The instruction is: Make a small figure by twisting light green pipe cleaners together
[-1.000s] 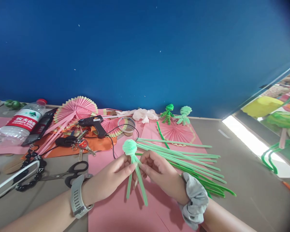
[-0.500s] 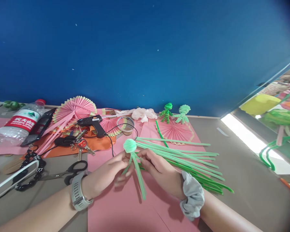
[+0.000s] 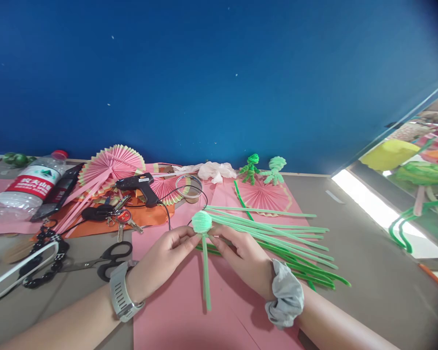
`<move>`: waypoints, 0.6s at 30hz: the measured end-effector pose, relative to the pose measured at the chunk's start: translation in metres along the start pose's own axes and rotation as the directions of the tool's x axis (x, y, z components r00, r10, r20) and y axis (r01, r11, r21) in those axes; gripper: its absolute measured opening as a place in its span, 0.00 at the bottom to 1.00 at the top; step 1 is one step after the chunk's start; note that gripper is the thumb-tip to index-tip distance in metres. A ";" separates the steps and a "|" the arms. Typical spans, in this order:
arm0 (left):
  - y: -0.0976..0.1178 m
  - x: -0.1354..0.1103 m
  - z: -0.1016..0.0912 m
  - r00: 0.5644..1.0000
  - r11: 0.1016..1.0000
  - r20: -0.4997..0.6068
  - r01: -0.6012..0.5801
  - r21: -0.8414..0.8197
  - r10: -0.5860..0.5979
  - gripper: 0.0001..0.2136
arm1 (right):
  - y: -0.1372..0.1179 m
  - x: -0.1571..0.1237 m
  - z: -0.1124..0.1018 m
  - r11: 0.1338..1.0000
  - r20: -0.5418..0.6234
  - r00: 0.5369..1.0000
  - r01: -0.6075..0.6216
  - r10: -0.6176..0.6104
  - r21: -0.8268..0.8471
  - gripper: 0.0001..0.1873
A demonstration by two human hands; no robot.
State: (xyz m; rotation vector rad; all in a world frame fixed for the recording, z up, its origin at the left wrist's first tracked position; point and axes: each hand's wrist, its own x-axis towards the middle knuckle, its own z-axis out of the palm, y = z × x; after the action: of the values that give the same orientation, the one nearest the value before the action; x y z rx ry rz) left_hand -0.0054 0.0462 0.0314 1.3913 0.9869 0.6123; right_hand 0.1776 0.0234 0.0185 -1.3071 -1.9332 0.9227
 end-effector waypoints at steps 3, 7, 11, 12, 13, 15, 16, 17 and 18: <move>-0.002 0.000 0.002 0.999 0.999 0.013 -0.050 -0.002 0.050 0.13 | -0.001 0.001 0.002 0.999 -0.021 0.999 -0.026 0.027 0.041 0.07; -0.006 0.000 0.004 0.995 0.994 -0.039 -0.083 0.076 0.087 0.12 | -0.002 0.001 0.003 0.998 0.016 0.999 -0.038 0.037 0.044 0.07; -0.008 0.001 0.003 0.997 0.990 -0.033 -0.067 0.128 0.071 0.11 | -0.001 0.001 0.003 0.997 0.030 0.997 -0.067 0.066 0.025 0.07; -0.008 0.001 0.003 0.998 0.990 -0.024 -0.060 0.129 0.064 0.11 | -0.001 0.000 0.004 0.997 0.034 0.997 -0.074 0.073 0.026 0.07; -0.007 0.000 0.003 0.998 0.990 -0.014 -0.054 0.127 0.056 0.12 | -0.001 0.000 0.004 0.996 0.037 0.996 -0.079 0.078 0.029 0.07; -0.007 -0.001 0.003 0.999 0.991 0.003 -0.050 0.121 0.050 0.12 | 0.000 0.000 0.006 0.995 0.033 0.996 -0.085 0.084 0.046 0.06; -0.007 -0.001 0.003 0.999 0.992 0.009 -0.053 0.117 0.052 0.12 | 0.001 -0.001 0.007 0.994 0.027 0.996 -0.091 0.090 0.056 0.05; -0.007 -0.002 0.004 0.998 0.992 0.011 -0.058 0.115 0.058 0.11 | 0.001 -0.001 0.007 0.993 0.019 0.995 -0.099 0.098 0.064 0.05; -0.007 -0.002 0.004 0.998 0.991 0.011 -0.066 0.113 0.065 0.11 | 0.002 -0.001 0.008 0.992 0.014 0.994 -0.107 0.106 0.072 0.05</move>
State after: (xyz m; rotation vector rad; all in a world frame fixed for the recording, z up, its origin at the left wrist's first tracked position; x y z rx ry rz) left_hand -0.0042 0.0412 0.0243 1.5305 0.9859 0.6069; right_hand 0.1727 0.0211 0.0125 -1.3765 -1.8350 1.0437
